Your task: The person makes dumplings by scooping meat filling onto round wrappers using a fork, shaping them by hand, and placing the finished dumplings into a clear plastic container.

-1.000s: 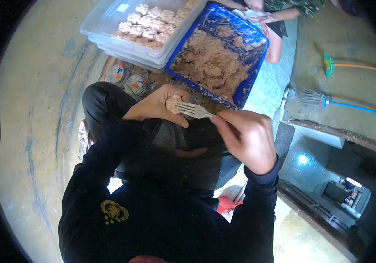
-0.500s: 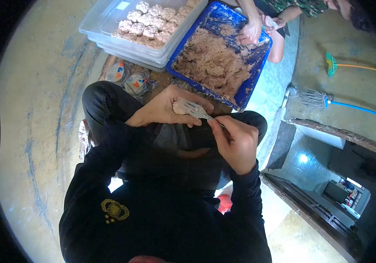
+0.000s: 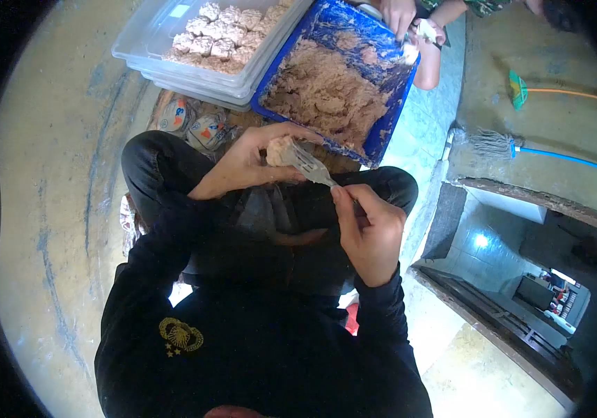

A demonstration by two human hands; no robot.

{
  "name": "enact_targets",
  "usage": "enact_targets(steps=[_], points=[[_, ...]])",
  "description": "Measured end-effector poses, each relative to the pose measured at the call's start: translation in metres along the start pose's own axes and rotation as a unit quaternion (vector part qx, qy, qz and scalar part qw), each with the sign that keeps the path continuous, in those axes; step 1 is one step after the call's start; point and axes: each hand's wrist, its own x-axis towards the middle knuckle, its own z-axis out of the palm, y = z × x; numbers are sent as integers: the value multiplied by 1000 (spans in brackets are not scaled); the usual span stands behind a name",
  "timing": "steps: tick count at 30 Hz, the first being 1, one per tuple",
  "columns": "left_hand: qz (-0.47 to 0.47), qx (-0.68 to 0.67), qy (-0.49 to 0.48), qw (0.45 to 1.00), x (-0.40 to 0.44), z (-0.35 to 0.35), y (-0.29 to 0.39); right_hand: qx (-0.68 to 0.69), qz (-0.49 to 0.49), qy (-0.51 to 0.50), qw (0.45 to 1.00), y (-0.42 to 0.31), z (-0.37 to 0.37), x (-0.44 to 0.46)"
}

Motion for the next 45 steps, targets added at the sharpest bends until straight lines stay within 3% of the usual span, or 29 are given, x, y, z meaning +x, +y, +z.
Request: enact_targets(steps=[2, 4, 9, 11, 12, 14, 16, 20, 23, 27, 28, 30, 33, 35, 38, 39, 41, 42, 45], points=[[5, 14, -1, 1000, -2, -3, -1, 42, 21, 20, 999, -7, 3, -2], [-23, -3, -9, 1000, -5, -4, -3, -74, -78, -32, 994, -4, 6, 3], [-75, -11, -13, 997, -12, -5, -9, -47, -80, -9, 996, -13, 16, 4], [-81, -74, 29, 994, -10, -4, -11, -80, -113, -58, 989, -4, 16, 13], [-76, -71, 32, 994, -7, -7, -10, -80, -119, -58, 988, -5, 14, 16], [-65, -12, 15, 998, -11, -8, -3, 29, -25, -50, 998, -13, 8, 14], [-63, -8, 35, 997, -9, -3, 1, 29, -13, -38, 999, -9, 10, 18], [-64, -55, 58, 995, -9, -9, -4, -41, -117, -47, 991, 1, 26, 14], [-71, -96, 102, 988, -8, 0, 6, 24, -32, 2, 999, -2, 32, 3], [-7, -78, 82, 994, -5, -3, -11, -46, -94, -26, 994, -2, 27, 16], [-49, -47, 69, 995, -8, -4, -12, -46, -100, -29, 993, -7, 24, 18], [-101, -18, 59, 993, -12, -6, -3, 11, 17, 15, 1000, -13, 20, 16], [-119, 51, -21, 991, -11, -10, 6, -11, -16, -14, 1000, 5, 20, 15], [-202, -82, -1, 976, -12, -10, 8, -44, -71, -16, 996, 4, 18, 12], [-175, -62, 16, 982, -11, -12, 20, 54, 6, 37, 998, -16, 13, 5], [-177, -64, 15, 982, -10, -11, 16, 32, -14, 32, 999, -13, 14, 6], [-12, 23, 58, 998, -9, -8, 5, -7, -49, -8, 999, -1, 18, 10], [-14, 20, 56, 998, -12, -10, 3, -44, -90, -46, 994, 1, 20, 12], [-91, 24, 49, 994, -24, -19, -1, -49, -75, -63, 994, -10, 21, 10]])
